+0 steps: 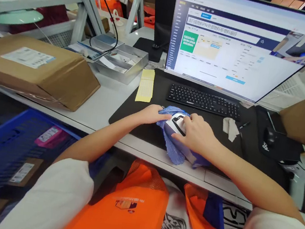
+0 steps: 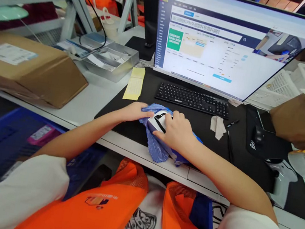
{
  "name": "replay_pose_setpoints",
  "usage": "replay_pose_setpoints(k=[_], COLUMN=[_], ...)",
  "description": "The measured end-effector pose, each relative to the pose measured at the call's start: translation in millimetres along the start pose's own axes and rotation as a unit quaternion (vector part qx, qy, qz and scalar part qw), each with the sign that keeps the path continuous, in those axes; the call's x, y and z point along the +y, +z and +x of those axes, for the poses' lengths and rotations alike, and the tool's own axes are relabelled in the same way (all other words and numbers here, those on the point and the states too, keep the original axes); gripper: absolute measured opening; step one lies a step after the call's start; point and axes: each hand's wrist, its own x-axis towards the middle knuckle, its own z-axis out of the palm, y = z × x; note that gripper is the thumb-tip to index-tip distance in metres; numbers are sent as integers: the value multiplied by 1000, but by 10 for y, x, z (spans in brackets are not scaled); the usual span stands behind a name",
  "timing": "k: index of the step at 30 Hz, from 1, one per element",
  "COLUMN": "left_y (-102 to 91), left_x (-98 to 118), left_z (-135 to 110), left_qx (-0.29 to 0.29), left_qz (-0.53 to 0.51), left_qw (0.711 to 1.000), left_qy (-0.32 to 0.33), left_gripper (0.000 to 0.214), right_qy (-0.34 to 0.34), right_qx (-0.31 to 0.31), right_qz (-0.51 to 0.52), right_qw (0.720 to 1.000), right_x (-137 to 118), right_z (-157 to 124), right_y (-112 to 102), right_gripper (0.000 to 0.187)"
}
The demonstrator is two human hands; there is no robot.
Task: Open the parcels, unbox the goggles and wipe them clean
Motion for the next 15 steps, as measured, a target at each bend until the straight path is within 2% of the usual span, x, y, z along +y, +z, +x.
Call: replay_pose_setpoints(k=[3,6,8,13,15], left_y=[115,161,118,-178,-306], left_x=[18,186,379,861,950], left_z=[53,102,104,45,32], left_qx=[-20,29,68,58,94], left_qz=[-92,-88,-28,130,160], left_qw=[995,993,990,972,961], left_qy=[9,71,118,189,206], left_gripper=[47,42,39,21,20], right_qy=[50,43,25,-69,-106], right_qx=[-53,-68,-48,64,109], right_qz=[28,70,99,190,223], right_qw=[997,994,994,977,963], right_x=[71,136,155,251,338], right_z=[66,64,18,-107,-149], right_y=[63,8,-53,-137,-123], right_gripper=[97,108,110,116,116])
